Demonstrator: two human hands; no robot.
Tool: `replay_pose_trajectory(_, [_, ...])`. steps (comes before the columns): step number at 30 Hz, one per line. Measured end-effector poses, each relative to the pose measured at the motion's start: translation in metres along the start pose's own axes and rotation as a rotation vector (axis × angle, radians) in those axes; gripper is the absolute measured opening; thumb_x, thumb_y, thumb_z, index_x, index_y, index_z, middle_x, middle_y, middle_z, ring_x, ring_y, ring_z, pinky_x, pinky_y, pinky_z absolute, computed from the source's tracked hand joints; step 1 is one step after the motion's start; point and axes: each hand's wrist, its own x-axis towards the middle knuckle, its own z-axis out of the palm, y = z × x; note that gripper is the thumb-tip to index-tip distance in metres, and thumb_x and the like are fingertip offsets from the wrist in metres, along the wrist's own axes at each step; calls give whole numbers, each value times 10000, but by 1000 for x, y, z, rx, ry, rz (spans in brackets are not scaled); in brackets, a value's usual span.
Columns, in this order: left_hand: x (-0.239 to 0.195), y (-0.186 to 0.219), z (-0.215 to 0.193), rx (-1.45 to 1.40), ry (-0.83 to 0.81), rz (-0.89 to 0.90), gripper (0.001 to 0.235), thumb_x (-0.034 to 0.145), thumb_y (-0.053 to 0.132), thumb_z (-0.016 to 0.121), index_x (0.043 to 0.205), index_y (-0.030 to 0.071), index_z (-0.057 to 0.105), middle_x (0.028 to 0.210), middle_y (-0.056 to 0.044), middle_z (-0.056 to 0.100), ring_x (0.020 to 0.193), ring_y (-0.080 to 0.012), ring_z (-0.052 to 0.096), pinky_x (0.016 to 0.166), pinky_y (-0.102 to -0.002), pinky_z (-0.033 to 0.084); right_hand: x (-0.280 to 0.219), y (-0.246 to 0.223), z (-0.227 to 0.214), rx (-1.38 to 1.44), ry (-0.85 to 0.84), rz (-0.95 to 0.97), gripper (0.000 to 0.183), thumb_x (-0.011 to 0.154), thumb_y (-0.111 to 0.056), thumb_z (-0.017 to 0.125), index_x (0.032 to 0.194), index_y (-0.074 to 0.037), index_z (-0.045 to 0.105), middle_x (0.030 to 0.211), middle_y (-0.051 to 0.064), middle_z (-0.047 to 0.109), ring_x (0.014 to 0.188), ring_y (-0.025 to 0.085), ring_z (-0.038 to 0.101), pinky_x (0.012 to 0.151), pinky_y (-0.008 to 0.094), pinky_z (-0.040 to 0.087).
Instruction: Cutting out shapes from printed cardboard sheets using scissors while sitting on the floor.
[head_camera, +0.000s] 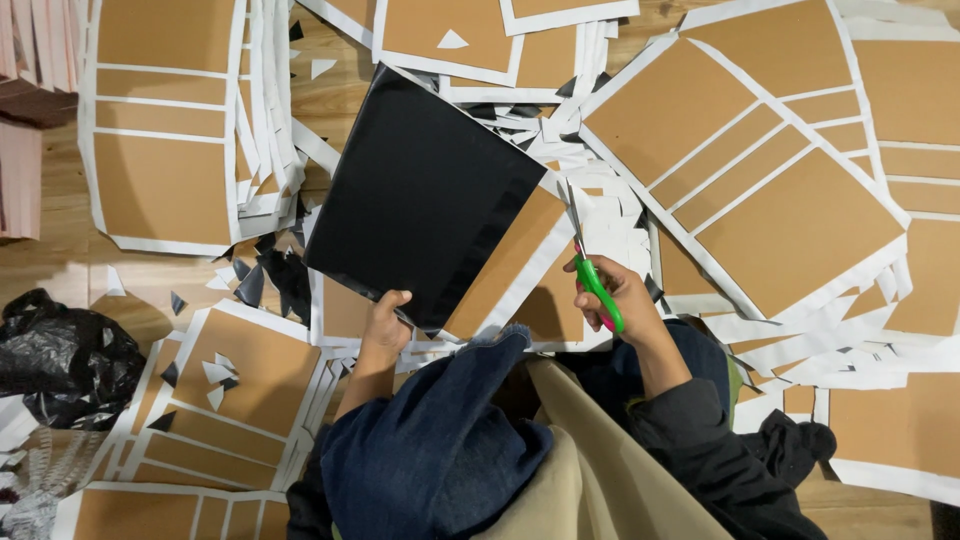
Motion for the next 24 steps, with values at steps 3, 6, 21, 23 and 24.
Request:
replay_pose_trajectory(3, [6, -6, -13, 19, -11, -12, 650, 619, -19, 564, 1259, 94, 543, 1135, -103, 629, 1046, -302, 592, 990, -488, 414, 3, 4, -4, -24, -3, 10, 477, 679, -113, 760, 1086, 47, 570, 535, 140, 548, 338, 174, 538, 289, 266, 427])
replay_pose_trajectory(6, [-1, -3, -5, 48, -27, -27, 648, 618, -25, 558, 1255, 96, 545, 1132, -101, 632, 1046, -301, 591, 991, -490, 412, 5, 18, -14, -79, -8, 13, 533, 694, -202, 753, 1136, 24, 559, 572, 148, 564, 389, 198, 564, 352, 292, 444])
replay_pose_trajectory(21, [4, -11, -12, 11, -49, -16, 669, 627, -41, 552, 1283, 88, 519, 1132, -102, 624, 1028, -305, 589, 972, -487, 419, 5, 34, -13, -17, 25, -46, 522, 691, -236, 756, 1099, 24, 558, 516, 123, 515, 345, 179, 528, 335, 271, 414])
replay_pose_trajectory(23, [4, -11, -12, 3, -56, -18, 663, 631, -39, 553, 1282, 86, 516, 1119, -104, 624, 1023, -307, 589, 971, -490, 417, 5, 37, -13, -18, 33, -46, 506, 694, -221, 752, 1095, 21, 561, 515, 121, 513, 339, 180, 528, 327, 272, 416])
replay_pose_trajectory(24, [2, -8, -9, 17, -57, -26, 666, 629, -34, 560, 1282, 90, 516, 1127, -107, 624, 1025, -301, 590, 968, -487, 421, 5, 40, -14, -19, 48, -51, 487, 698, -205, 752, 1088, 17, 565, 513, 120, 510, 331, 182, 529, 317, 275, 416])
